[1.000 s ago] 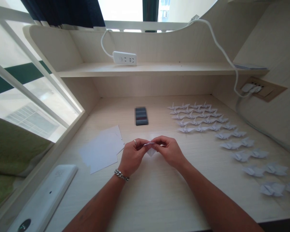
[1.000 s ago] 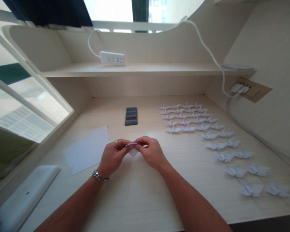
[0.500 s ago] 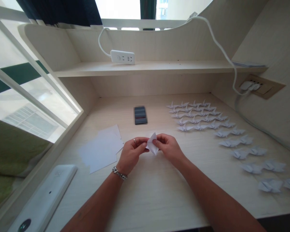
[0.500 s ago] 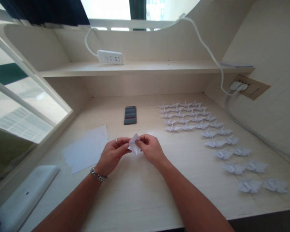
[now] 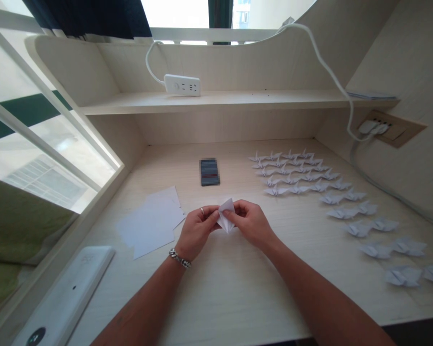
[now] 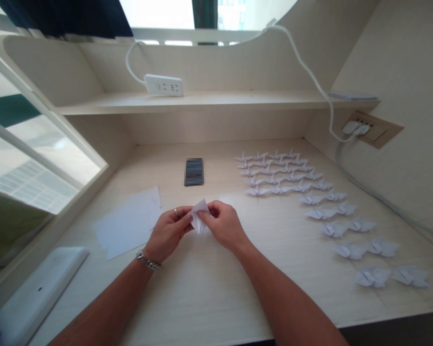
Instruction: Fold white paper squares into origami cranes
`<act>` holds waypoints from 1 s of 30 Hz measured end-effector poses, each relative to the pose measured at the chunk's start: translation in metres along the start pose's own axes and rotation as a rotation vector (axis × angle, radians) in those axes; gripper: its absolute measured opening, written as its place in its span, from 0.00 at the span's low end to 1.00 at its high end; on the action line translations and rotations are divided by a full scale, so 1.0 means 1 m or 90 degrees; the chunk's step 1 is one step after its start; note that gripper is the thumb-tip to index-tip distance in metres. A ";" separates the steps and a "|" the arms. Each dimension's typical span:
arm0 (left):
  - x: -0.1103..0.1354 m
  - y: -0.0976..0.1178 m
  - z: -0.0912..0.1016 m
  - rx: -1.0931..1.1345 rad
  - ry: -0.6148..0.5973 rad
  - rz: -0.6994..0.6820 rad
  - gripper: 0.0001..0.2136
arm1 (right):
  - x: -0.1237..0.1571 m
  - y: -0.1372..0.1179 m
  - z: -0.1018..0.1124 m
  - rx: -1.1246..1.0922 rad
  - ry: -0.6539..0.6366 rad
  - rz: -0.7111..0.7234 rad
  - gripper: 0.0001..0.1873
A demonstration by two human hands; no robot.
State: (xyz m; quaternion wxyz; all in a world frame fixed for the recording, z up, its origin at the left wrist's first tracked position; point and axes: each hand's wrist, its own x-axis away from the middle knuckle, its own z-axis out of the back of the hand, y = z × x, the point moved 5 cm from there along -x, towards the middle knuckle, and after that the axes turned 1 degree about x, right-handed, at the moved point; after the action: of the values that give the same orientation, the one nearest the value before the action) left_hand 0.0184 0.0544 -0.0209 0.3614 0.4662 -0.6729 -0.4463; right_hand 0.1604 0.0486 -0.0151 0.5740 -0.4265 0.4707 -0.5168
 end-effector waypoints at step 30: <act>0.003 0.000 -0.003 0.054 0.013 0.061 0.13 | 0.006 -0.012 0.000 0.107 0.016 0.061 0.10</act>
State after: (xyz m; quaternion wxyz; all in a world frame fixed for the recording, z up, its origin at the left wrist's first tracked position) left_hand 0.0207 0.0511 -0.0199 0.3695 0.4527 -0.7090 -0.3947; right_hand 0.1579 0.0415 -0.0039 0.6260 -0.3472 0.4526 -0.5317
